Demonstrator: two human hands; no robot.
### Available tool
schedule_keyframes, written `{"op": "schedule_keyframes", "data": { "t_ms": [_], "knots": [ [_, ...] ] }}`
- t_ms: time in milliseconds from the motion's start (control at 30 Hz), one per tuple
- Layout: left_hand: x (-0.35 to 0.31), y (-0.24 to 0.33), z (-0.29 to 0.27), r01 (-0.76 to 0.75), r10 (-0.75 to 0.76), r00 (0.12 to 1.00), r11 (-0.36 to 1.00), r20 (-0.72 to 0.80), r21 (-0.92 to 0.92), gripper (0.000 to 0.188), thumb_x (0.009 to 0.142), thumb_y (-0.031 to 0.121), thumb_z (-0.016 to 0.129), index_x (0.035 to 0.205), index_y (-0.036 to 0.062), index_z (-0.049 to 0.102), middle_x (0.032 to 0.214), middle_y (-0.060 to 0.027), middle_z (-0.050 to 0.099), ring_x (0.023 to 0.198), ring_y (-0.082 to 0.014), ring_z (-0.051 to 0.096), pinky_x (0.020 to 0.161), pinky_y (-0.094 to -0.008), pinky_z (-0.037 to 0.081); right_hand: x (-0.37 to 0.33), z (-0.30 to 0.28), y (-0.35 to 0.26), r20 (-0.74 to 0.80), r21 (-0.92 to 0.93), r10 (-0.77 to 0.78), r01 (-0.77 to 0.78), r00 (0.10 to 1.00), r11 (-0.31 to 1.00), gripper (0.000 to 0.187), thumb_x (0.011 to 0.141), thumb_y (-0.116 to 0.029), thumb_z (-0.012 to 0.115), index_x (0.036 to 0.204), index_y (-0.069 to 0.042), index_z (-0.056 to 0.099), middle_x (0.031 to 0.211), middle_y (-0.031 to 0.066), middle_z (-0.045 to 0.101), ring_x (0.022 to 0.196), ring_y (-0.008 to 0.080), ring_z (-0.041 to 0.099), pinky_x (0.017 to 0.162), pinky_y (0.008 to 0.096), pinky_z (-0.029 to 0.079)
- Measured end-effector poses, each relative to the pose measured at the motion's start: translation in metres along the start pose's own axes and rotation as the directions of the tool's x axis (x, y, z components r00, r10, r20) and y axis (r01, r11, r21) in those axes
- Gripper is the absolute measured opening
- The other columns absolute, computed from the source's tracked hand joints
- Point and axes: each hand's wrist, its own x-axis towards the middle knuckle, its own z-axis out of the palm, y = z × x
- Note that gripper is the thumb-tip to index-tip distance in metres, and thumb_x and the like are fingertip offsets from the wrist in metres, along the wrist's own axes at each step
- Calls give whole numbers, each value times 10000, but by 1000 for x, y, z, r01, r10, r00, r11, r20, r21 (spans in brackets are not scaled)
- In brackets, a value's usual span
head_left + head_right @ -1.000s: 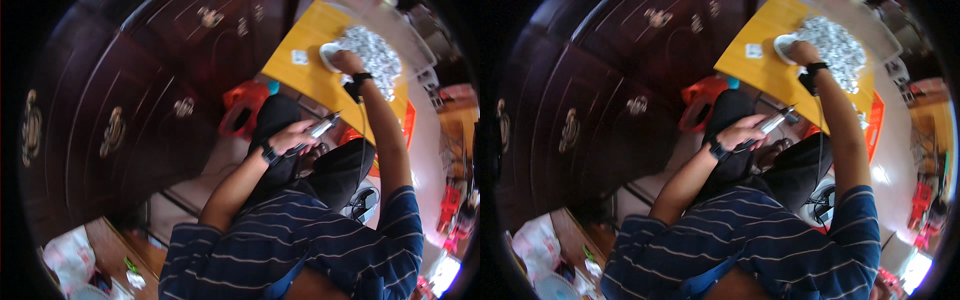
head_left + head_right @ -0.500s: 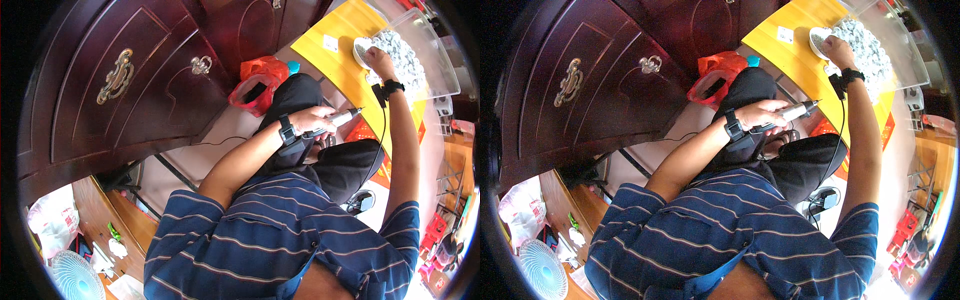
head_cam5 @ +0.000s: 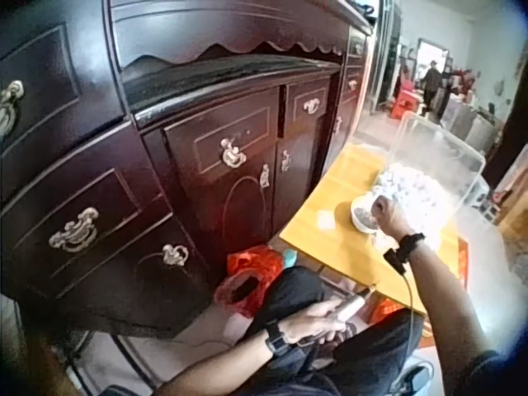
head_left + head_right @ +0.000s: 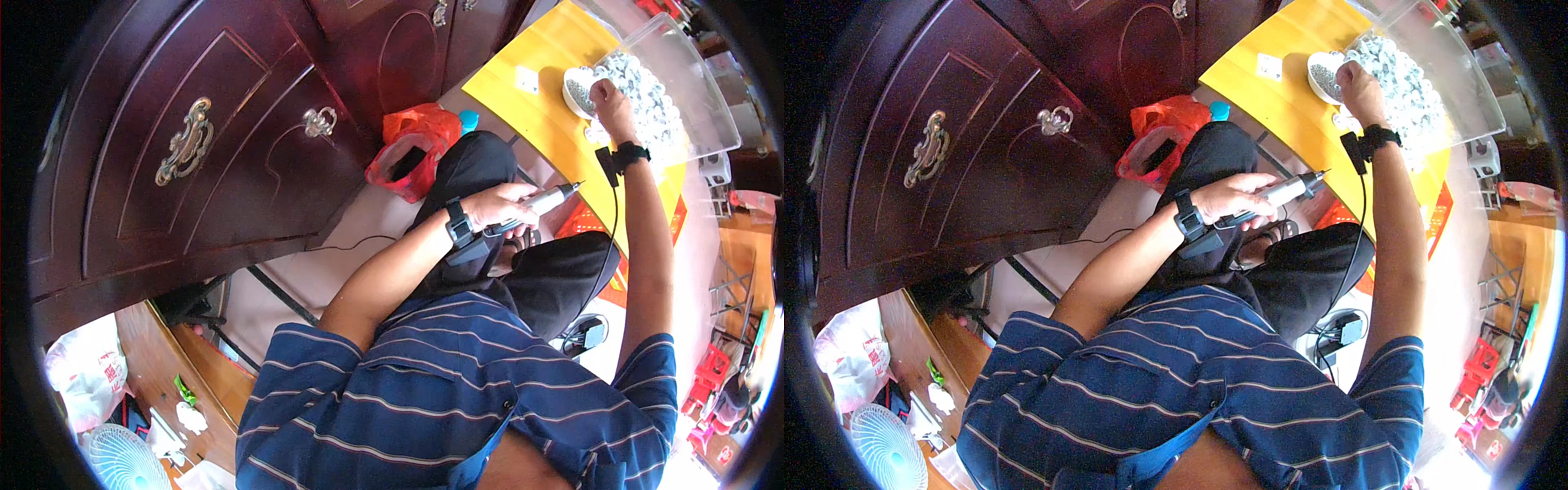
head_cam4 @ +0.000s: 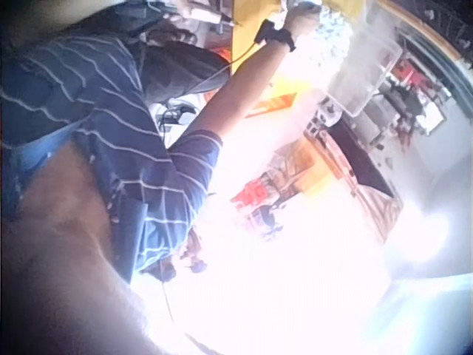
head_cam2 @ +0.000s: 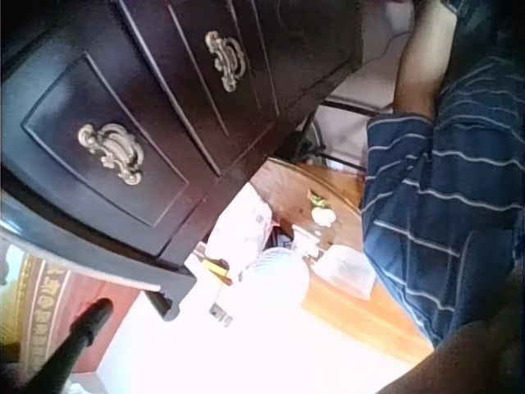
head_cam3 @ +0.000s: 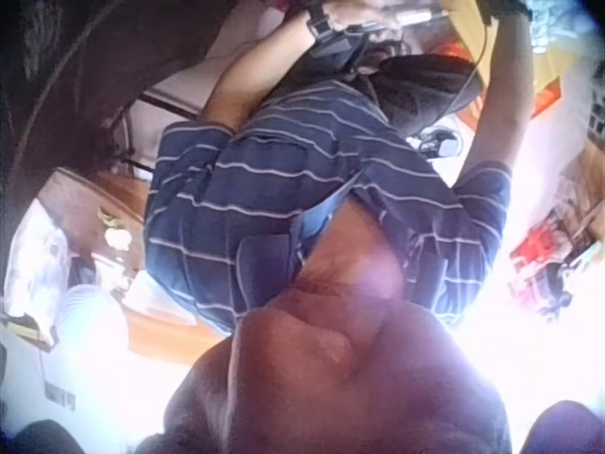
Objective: Using a handheld rotary tool to polish or grind small white plastic components.
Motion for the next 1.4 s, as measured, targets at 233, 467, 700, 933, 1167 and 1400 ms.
{"op": "schedule_keyframes", "data": {
  "t_ms": [233,467,700,933,1167,1400],
  "knots": [
    [2,-3,1,8,-8,1000,1000,23,-15,555,925,142,655,1415,11,431,926,-69,650,630,-85,592,527,-230,474,-11,-8,-16,-17,240,62,-56,998,969,173,934,-220,632,965,-53,664,884,98,734,772,212,735,699,349,559],
    [1,-1,-1,11,-11,999,1000,32,-26,610,928,140,652,1473,39,396,919,-55,645,618,-73,586,543,-211,480,-36,-17,-14,14,727,68,-57,998,684,113,986,-167,604,975,-56,619,799,-3,640,612,60,541,566,221,451],
    [-4,5,0,-26,26,999,1000,46,5,646,943,174,645,1500,20,358,963,-46,653,703,-70,595,565,-223,497,-114,-11,3,73,854,237,-183,969,486,156,993,-241,641,1008,-89,675,820,-48,625,660,40,532,629,212,439],
    [-6,12,7,-54,51,996,998,77,26,713,923,288,663,1494,9,339,1027,-55,634,745,-92,593,591,-234,491,-175,5,0,249,931,415,-334,875,146,127,982,-203,658,1038,-90,670,953,-15,663,795,97,643,764,247,549],
    [-5,16,13,-53,52,998,998,44,25,696,889,216,662,1479,7,358,1014,-67,627,742,-100,593,631,-232,488,-183,5,-16,244,965,324,-262,914,14,70,967,-112,668,1027,-85,643,915,-26,667,786,80,653,720,230,559],
    [-3,16,12,-39,38,999,996,23,77,717,873,230,667,1470,5,341,1044,-94,634,759,-119,606,629,-241,496,-181,6,-11,309,942,252,-332,917,52,78,953,-95,680,1022,-69,655,907,2,687,790,84,661,711,227,560]
  ]
}}
